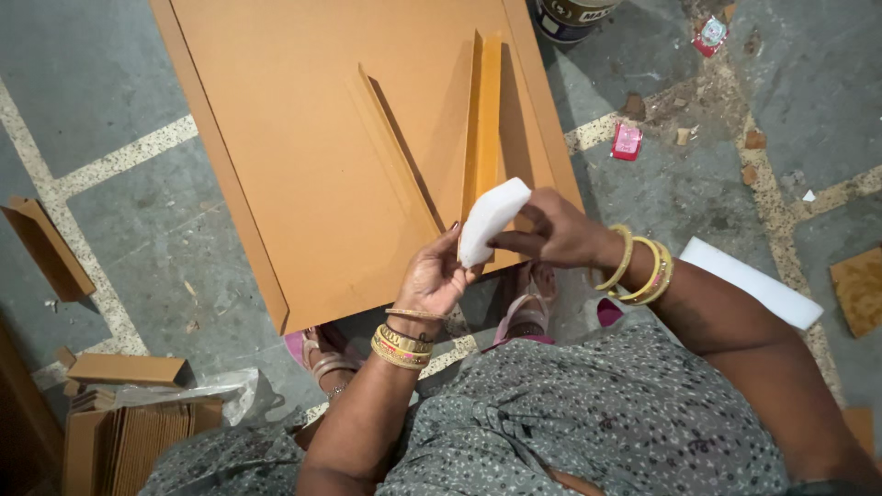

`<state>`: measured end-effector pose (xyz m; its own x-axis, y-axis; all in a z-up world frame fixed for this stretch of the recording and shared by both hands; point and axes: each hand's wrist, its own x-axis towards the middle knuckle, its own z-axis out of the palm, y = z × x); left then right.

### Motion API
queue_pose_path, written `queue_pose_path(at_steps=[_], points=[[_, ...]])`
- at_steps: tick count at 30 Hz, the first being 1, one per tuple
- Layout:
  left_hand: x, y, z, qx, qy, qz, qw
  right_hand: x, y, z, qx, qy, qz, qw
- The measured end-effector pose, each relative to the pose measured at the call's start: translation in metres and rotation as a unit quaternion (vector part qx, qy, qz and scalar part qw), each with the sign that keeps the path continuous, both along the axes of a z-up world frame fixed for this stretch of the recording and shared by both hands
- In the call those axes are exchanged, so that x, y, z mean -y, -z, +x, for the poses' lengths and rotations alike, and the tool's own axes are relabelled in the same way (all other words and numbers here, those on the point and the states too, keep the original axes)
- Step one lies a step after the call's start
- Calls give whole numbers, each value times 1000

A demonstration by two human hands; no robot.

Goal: The person sits on the floor and applies glue to the edges of thin cardboard strips using a white foam applicator. They then attach the strips to the edges of a large flat cardboard sheet, pressing them down to secure the bond.

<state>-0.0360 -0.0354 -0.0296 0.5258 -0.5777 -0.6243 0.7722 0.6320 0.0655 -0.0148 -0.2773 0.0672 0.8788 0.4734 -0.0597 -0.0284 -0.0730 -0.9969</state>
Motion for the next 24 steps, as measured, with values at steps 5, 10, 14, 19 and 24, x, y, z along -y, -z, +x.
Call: queue_pose_path(at_steps=[5, 10, 14, 19, 24], points=[[-1, 5, 2, -77, -40, -21, 996, -3, 2, 4, 130, 7, 14, 991], [-2, 0, 5, -39, -26, -10, 999, 0, 11, 11, 279, 49, -86, 955], [-3, 0, 4, -53, -34, -13, 998, 3, 14, 8, 290, 73, -111, 948], [-7, 13, 0, -31, -25, -40, 998, 9, 5, 2, 243, 33, -6, 969], [-6, -4, 0, -28, -10, -52, 998, 3, 21, 0, 257, 49, -40, 964]])
